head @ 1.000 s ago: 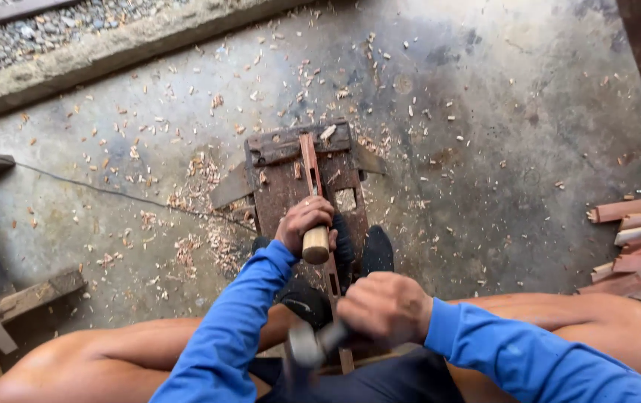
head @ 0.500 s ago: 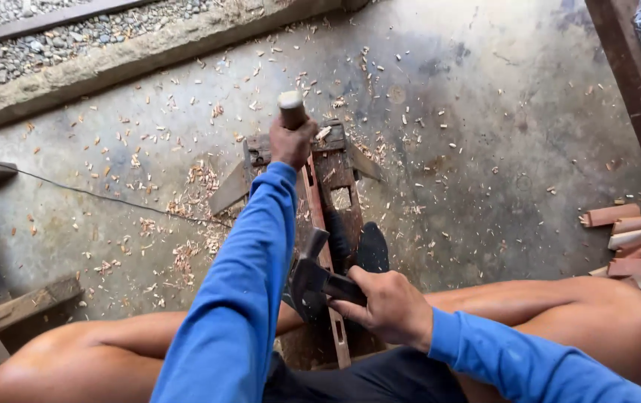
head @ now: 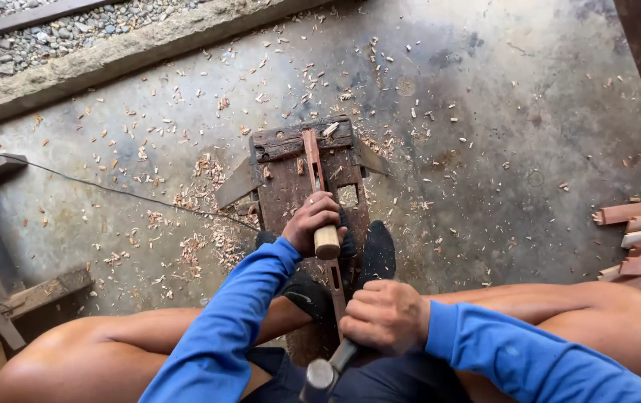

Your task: The person sits on the floor and carves a piece of wood held on a low wooden bench, striking a chisel with a wooden mallet. They reposition the chisel and the wood repeatedly, and at times hold a claw hammer while working the chisel into the wood.

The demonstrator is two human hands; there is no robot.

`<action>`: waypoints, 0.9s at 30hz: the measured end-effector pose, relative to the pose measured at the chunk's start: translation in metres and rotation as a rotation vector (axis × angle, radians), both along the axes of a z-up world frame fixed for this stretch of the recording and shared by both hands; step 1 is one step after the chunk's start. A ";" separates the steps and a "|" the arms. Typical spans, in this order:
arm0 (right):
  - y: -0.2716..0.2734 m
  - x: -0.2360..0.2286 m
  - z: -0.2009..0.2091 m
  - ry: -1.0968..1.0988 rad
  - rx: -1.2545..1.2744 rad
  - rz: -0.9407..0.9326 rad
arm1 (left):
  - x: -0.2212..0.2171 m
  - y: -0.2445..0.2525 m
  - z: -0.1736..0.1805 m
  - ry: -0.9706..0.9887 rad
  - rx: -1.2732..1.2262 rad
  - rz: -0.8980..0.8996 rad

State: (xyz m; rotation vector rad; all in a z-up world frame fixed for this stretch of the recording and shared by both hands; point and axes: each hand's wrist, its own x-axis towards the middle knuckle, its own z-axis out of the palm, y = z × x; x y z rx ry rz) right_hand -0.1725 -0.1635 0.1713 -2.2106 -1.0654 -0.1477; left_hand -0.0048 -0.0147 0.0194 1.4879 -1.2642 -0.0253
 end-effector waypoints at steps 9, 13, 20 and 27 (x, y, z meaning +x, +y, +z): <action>-0.029 0.003 -0.072 0.106 -0.224 -0.238 | 0.005 0.005 -0.021 -0.034 0.000 -0.072; -0.022 0.007 -0.055 0.198 -0.371 -0.424 | 0.008 0.000 -0.025 -0.056 -0.017 -0.056; -0.032 0.010 -0.067 0.028 -0.243 -0.253 | 0.001 0.006 -0.031 -0.080 -0.001 -0.035; -0.030 -0.001 -0.075 -0.113 -0.296 0.043 | 0.005 -0.001 -0.027 -0.090 0.016 0.015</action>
